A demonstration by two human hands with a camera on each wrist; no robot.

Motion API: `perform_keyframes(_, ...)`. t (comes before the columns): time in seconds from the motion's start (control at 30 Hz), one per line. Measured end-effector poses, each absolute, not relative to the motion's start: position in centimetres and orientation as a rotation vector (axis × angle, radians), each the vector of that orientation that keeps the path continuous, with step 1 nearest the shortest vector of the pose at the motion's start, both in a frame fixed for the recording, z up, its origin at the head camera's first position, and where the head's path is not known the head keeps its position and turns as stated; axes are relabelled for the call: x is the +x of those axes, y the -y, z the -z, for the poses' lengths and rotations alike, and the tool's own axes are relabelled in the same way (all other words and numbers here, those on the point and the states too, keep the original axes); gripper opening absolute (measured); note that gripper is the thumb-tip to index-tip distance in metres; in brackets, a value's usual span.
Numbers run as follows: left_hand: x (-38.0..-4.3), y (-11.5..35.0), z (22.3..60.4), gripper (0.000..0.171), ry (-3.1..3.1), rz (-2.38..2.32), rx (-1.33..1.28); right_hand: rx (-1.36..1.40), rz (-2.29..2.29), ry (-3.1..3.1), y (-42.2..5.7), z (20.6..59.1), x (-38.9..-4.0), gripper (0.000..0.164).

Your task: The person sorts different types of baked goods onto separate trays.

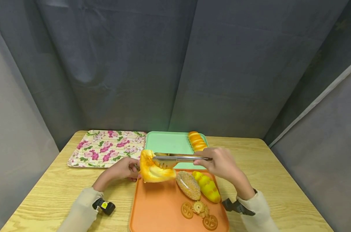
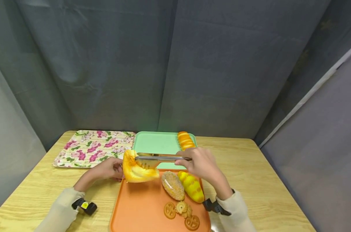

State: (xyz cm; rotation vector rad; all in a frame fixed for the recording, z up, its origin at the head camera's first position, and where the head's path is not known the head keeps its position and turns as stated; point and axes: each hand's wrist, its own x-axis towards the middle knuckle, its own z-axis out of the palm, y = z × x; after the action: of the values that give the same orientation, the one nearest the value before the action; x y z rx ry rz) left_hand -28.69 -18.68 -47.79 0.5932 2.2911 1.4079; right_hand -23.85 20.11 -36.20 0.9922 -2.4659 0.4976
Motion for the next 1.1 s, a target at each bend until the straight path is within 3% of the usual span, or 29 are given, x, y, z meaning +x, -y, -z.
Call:
perform_keyframes(0.37,-28.7,18.9,47.9,0.025,-2.305,-1.387,0.621,0.74,-0.41,2.395,-20.2,35.9,-23.7,0.029)
perform_keyframes(0.6,-28.6,18.8,47.9,0.028,-2.313,-1.395,0.635,0.596,-0.436,2.314,-20.4,35.6,-24.0,0.046)
perform_keyframes(0.83,-28.5,18.8,47.7,0.029,-2.317,-1.395,0.646,0.479,-0.425,2.387,-19.6,34.3,-25.2,0.038)
perform_keyframes(1.1,-28.7,18.8,48.0,0.028,-2.326,-1.389,0.645,0.427,-0.36,2.538,-18.3,33.9,-28.2,0.039)
